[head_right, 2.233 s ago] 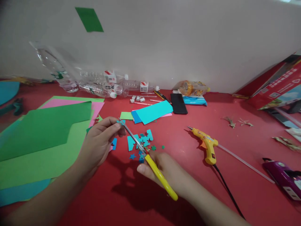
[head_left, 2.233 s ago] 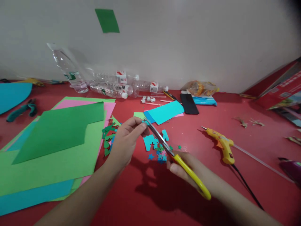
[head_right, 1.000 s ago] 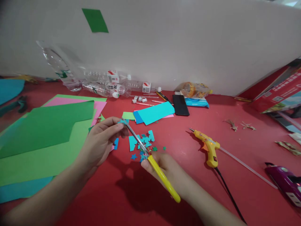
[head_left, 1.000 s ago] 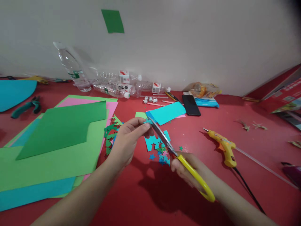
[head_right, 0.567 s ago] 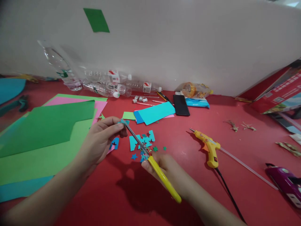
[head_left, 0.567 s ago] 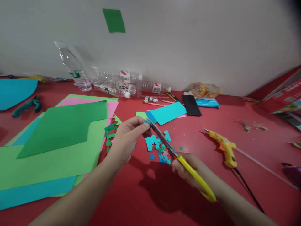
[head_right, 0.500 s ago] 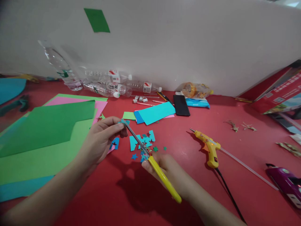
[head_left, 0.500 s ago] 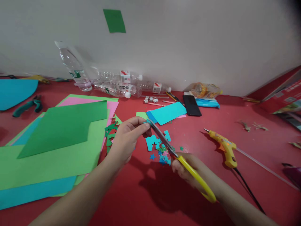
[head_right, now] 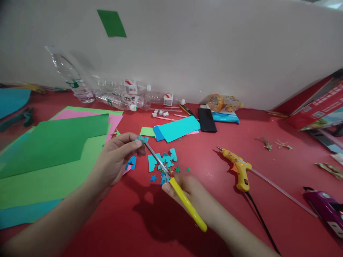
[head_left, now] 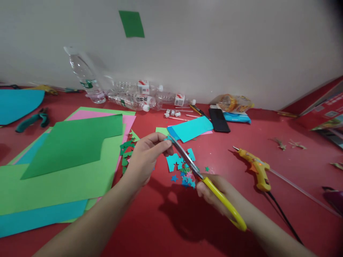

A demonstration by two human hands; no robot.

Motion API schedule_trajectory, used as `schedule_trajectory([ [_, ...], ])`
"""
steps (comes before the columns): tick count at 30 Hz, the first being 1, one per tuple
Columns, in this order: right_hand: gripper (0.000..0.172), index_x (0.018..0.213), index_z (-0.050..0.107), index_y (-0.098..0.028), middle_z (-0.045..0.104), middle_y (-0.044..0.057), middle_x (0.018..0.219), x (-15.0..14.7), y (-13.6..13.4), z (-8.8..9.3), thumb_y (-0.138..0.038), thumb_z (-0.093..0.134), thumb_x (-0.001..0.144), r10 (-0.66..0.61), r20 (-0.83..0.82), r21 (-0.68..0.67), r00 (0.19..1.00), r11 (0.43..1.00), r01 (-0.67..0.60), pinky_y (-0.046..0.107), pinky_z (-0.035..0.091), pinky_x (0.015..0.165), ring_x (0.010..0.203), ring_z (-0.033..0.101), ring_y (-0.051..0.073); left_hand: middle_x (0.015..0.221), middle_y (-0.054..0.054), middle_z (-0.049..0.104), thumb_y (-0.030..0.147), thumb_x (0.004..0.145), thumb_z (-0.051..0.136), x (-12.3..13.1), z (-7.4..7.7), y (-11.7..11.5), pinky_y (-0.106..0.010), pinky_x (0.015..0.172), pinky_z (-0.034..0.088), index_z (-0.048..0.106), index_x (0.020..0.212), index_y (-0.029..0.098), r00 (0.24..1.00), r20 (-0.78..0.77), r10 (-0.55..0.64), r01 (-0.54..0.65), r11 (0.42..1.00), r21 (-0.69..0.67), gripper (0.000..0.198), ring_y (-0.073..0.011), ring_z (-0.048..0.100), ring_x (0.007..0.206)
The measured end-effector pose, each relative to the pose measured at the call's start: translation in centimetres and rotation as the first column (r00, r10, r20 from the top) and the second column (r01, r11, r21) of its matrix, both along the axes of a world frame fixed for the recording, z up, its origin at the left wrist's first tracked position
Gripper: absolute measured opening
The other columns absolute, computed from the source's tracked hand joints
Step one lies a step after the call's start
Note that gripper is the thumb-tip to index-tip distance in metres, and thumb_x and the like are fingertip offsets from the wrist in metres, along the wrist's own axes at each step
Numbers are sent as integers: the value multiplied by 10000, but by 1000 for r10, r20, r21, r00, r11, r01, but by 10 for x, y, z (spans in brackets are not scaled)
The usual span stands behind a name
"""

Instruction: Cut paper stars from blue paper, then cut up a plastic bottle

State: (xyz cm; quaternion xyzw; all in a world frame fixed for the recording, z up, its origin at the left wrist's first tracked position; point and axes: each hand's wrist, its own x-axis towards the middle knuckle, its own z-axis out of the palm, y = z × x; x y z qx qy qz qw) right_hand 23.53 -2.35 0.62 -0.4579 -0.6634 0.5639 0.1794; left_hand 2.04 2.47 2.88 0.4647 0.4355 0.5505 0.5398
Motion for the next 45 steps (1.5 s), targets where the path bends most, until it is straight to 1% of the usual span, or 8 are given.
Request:
schedule_trajectory([
  [6, 546, 689, 408, -214, 323, -71, 539, -1, 1, 1, -719, 374, 893, 14, 1, 14, 1000, 1000, -14, 239, 186, 422, 458, 273, 80, 592, -2, 639, 230, 749, 662, 1, 2, -1, -264, 633, 450, 633, 644, 182, 1000, 2, 3, -3, 1000, -12, 119, -123, 563, 587],
  [13, 595, 683, 404, -214, 316, -69, 562, -1, 2, 0, -786, 366, 845, -6, 4, 40, 1000, 999, 6, 240, 218, 440, 481, 286, 85, 598, -4, 649, 227, 751, 655, 1, 2, 0, -259, 630, 448, 631, 649, 181, 1000, 11, -12, 12, 1000, -19, 114, -124, 573, 595],
  [21, 555, 708, 435, -209, 327, -83, 534, 1, 2, -1, -743, 424, 858, 1, -24, -33, 1000, 999, -2, 217, 242, 395, 422, 295, 67, 606, 5, 643, 217, 763, 656, -2, 3, 1, -255, 642, 443, 631, 691, 193, 999, -35, 41, -40, 999, 21, 80, -125, 567, 615],
  [26, 614, 719, 499, -186, 373, -66, 497, 1, 2, -2, -784, 408, 826, -10, -83, -30, 996, 1000, 8, 209, 233, 355, 399, 307, 70, 616, 1, 641, 221, 752, 658, 2, 4, -2, -264, 654, 448, 632, 701, 189, 999, 13, 40, -40, 999, 29, 65, -132, 571, 624],
  [31, 613, 723, 479, -192, 359, -80, 491, 3, 4, -2, -792, 401, 825, 18, -99, -20, 995, 1000, -20, 212, 241, 364, 393, 304, 65, 637, 5, 640, 220, 771, 653, 3, 3, -3, -251, 671, 445, 638, 700, 190, 999, 25, 22, -22, 1000, 22, 79, -123, 568, 641],
  [36, 602, 720, 449, -204, 371, -78, 511, 4, 4, 4, -792, 386, 832, 45, -74, -6, 996, 999, -45, 221, 242, 386, 412, 325, 68, 642, 9, 637, 222, 755, 660, 4, 1, -5, -261, 681, 455, 637, 695, 200, 997, 73, -15, 16, 1000, -8, 68, -130, 578, 646],
  [41, 598, 716, 444, -205, 342, -85, 522, 4, 1, 8, -790, 397, 829, -22, -49, 0, 999, 1000, 22, 215, 230, 377, 412, 311, 63, 632, 13, 626, 237, 778, 646, 5, 1, -6, -265, 679, 452, 640, 684, 202, 999, 46, -9, 8, 1000, 18, 101, -131, 574, 641],
  [45, 630, 711, 479, -193, 345, -82, 502, 0, -2, 2, -812, 403, 807, -22, -85, -49, 996, 999, 18, 211, 226, 352, 390, 291, 59, 634, 16, 624, 230, 801, 634, 7, -2, -6, -258, 683, 440, 632, 693, 202, 1000, 24, 7, -8, 999, 41, 112, -128, 563, 650],
])
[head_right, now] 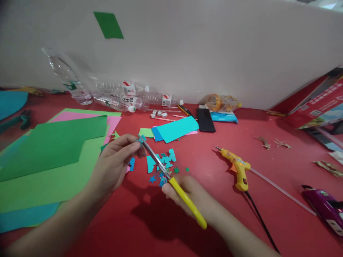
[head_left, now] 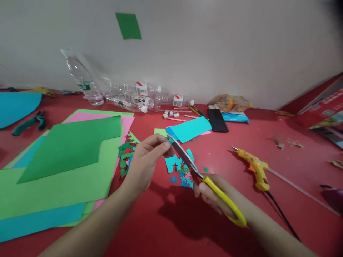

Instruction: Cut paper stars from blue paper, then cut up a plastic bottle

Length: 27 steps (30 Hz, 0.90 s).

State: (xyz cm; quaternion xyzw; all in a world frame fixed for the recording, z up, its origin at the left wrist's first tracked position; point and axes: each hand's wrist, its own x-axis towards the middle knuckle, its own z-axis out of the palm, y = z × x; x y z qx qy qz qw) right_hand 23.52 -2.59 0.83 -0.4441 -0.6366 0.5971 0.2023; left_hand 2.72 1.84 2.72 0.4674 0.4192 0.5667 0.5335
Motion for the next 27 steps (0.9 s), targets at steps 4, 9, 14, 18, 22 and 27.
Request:
schedule_trajectory([
  [4, 633, 727, 504, -186, 347, -80, 485, -3, -2, -6, -802, 393, 821, -36, 2, -34, 999, 999, 36, 205, 239, 336, 376, 286, 62, 642, 31, 605, 221, 826, 624, 3, -5, -2, -243, 689, 420, 603, 708, 211, 1000, 20, 20, -21, 1000, 21, 120, -119, 539, 662],
  [9, 635, 698, 479, -195, 330, -84, 473, -6, -3, -6, -817, 403, 799, -46, -10, -22, 999, 999, 46, 205, 228, 339, 386, 280, 63, 646, 29, 581, 224, 840, 607, 5, -7, -4, -252, 695, 407, 580, 692, 208, 1000, 8, 26, -26, 999, 25, 150, -126, 521, 667],
  [14, 623, 713, 479, -198, 327, -88, 472, -9, -6, 2, -808, 402, 808, -70, 19, -46, 997, 996, 71, 213, 224, 370, 395, 281, 66, 661, 29, 574, 229, 853, 601, 4, -7, -4, -256, 708, 401, 580, 712, 211, 1000, 7, 15, -15, 999, 33, 144, -129, 517, 684],
  [18, 621, 701, 470, -202, 315, -92, 453, -11, -7, 5, -805, 380, 820, -67, 25, -26, 997, 997, 67, 220, 219, 376, 385, 281, 67, 657, 35, 571, 217, 864, 589, 4, -8, -3, -252, 708, 393, 569, 708, 210, 1000, 17, 0, -1, 999, 46, 157, -123, 508, 681],
  [22, 627, 681, 458, -207, 319, -96, 435, -11, -6, -1, -816, 380, 807, -62, 18, -22, 998, 998, 62, 212, 222, 367, 371, 280, 62, 654, 36, 571, 209, 868, 578, 5, -9, -3, -252, 703, 388, 563, 709, 206, 1000, 26, 1, -3, 999, 46, 160, -120, 505, 677],
  [27, 622, 662, 455, -209, 350, -89, 431, -10, -5, -9, -809, 381, 809, -65, 28, -9, 998, 998, 65, 207, 219, 358, 360, 293, 54, 654, 35, 572, 212, 865, 580, 5, -10, -3, -256, 704, 391, 558, 712, 205, 999, 46, -2, 1, 1000, 28, 155, -120, 505, 674],
])
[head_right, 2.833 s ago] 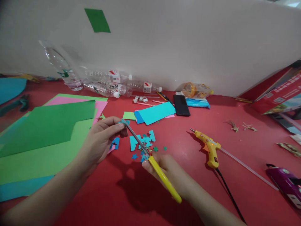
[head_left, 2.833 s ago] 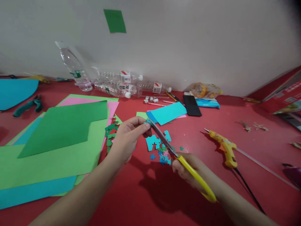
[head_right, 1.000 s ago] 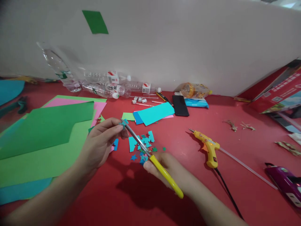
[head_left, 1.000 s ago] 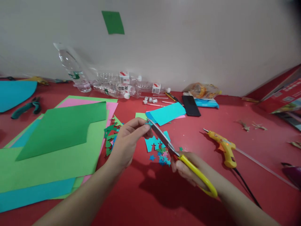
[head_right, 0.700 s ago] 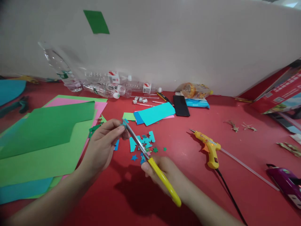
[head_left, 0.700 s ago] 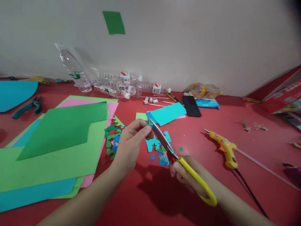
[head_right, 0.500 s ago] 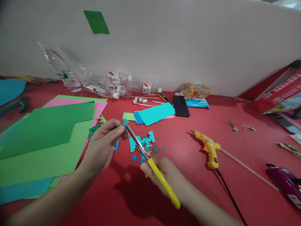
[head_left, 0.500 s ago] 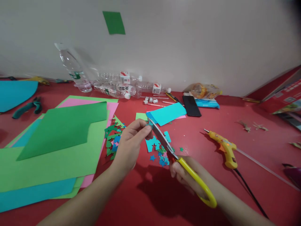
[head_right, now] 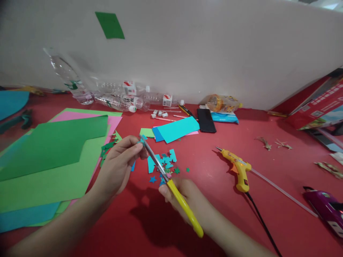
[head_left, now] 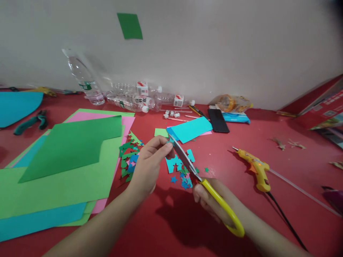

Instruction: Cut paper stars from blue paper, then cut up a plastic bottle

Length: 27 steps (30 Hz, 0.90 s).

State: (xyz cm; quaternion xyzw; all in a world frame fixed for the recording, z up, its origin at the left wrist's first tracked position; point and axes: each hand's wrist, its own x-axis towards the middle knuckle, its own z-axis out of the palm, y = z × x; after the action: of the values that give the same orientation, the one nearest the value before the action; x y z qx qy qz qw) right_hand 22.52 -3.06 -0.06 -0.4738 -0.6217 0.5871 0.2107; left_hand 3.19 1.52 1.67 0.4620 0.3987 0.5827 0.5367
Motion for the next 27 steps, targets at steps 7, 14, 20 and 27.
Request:
schedule_trajectory([
  [7, 550, 647, 432, -226, 322, -117, 398, -4, 7, -5, -759, 475, 773, -51, 20, -110, 999, 993, 52, 193, 205, 318, 298, 270, 41, 642, 28, 582, 211, 845, 589, 1, -2, 4, -259, 696, 405, 560, 688, 193, 1000, 26, 12, -11, 999, -42, 161, -120, 512, 664],
  [14, 432, 662, 449, -232, 329, -119, 339, -6, 17, 12, -639, 531, 782, -229, 59, -77, 972, 969, 233, 189, 240, 309, 264, 316, 68, 645, 12, 609, 240, 842, 592, 1, -10, 9, -260, 677, 429, 593, 697, 176, 985, -94, -146, 127, 975, -184, 159, -121, 548, 645],
  [20, 401, 571, 416, -238, 346, -100, 301, 0, 23, -6, -538, 570, 787, -288, -118, -3, 950, 957, 289, 204, 311, 340, 265, 333, 71, 635, 11, 610, 264, 793, 645, 18, -10, -3, -238, 633, 423, 620, 664, 163, 876, -156, -457, 418, 880, -227, 166, -110, 544, 623],
  [27, 182, 688, 491, -225, 360, -123, 338, 8, 26, -18, -340, 505, 828, -214, -174, 7, 961, 976, 219, 198, 342, 350, 270, 351, 82, 653, -25, 652, 312, 773, 633, 19, -4, -1, -273, 641, 461, 623, 678, 168, 811, -226, -540, 487, 836, -254, 173, -144, 590, 639],
])
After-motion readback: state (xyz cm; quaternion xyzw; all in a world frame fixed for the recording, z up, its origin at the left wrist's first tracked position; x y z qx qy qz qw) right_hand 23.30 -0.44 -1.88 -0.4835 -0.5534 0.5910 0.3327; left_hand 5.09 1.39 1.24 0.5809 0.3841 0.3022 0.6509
